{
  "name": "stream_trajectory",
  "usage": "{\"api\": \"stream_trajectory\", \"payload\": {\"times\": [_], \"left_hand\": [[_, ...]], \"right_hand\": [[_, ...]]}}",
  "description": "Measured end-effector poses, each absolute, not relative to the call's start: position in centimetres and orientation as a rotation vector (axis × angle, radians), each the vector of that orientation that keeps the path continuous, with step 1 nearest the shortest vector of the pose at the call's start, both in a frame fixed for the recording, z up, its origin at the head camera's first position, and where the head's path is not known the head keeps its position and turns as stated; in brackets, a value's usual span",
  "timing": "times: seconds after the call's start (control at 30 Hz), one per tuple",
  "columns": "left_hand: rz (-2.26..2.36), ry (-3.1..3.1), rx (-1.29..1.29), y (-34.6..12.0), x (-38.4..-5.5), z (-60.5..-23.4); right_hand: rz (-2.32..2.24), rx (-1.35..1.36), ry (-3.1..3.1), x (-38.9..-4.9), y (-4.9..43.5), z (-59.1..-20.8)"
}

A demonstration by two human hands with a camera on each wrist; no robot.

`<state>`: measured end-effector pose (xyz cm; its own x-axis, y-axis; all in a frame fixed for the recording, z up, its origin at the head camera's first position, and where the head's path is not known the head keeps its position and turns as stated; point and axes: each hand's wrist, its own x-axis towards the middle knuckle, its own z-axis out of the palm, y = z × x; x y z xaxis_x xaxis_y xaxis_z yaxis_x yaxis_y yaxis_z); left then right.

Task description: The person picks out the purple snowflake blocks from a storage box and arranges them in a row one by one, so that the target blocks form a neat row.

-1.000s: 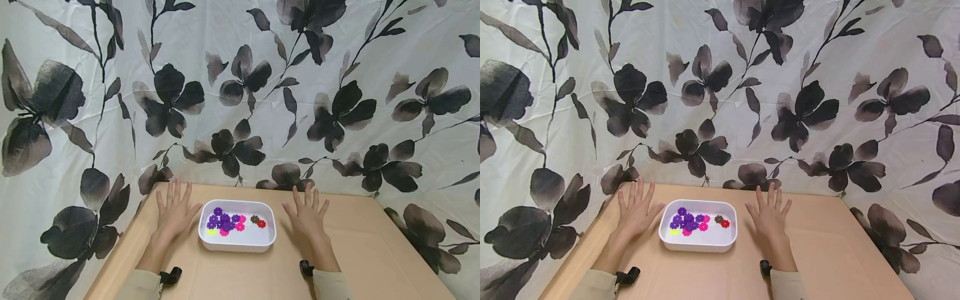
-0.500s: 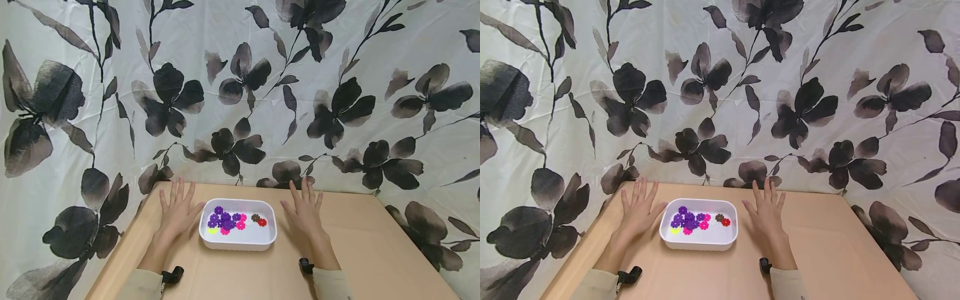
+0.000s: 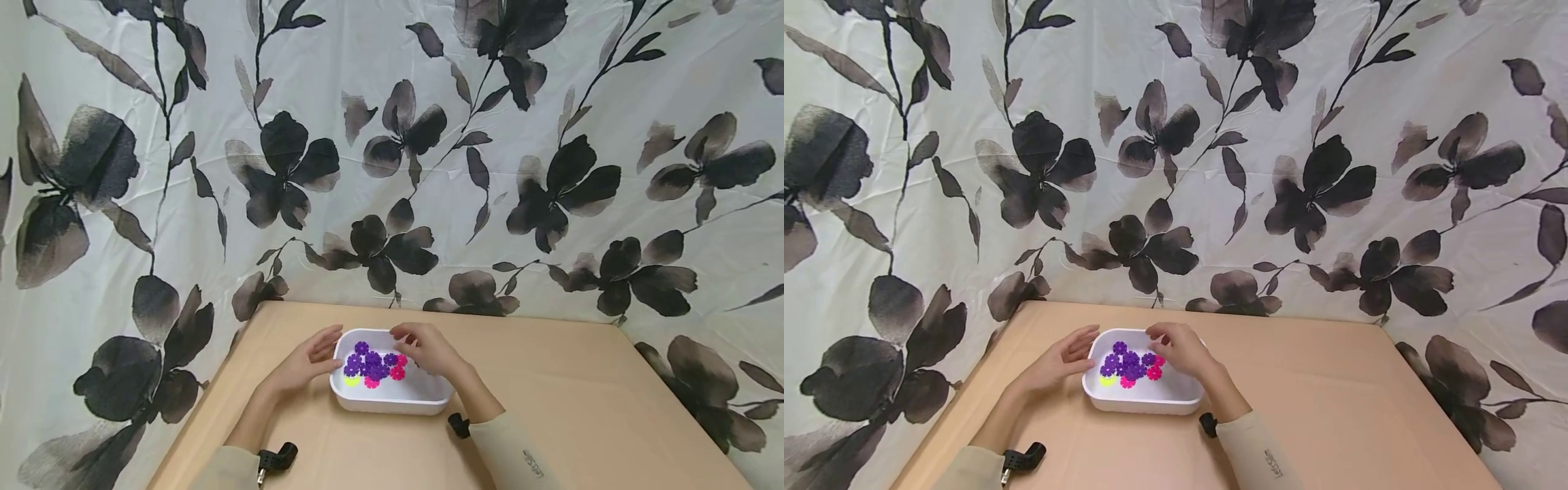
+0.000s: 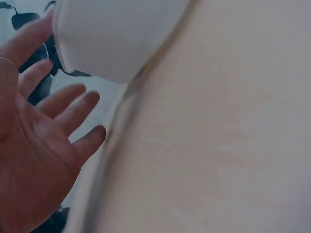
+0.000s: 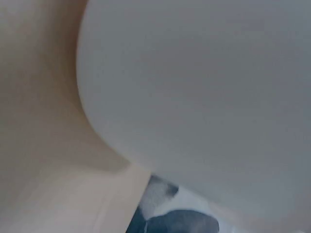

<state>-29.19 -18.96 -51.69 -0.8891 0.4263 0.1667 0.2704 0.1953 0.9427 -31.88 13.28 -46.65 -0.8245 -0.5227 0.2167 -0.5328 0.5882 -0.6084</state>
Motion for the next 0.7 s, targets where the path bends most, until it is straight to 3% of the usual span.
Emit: {"api": "stream_trajectory", "payload": {"times": [0.5, 0.7], "left_hand": [[1.850, 2.124, 0.638, -19.1, -29.4, -52.8], [1.856, 2.127, 0.615, -19.2, -29.5, -53.2]], "right_hand": [[0.450, 1.160, -2.853, -33.5, 10.0, -49.4], [0.495, 1.045, -2.800, -33.3, 9.8, -49.3]]}}
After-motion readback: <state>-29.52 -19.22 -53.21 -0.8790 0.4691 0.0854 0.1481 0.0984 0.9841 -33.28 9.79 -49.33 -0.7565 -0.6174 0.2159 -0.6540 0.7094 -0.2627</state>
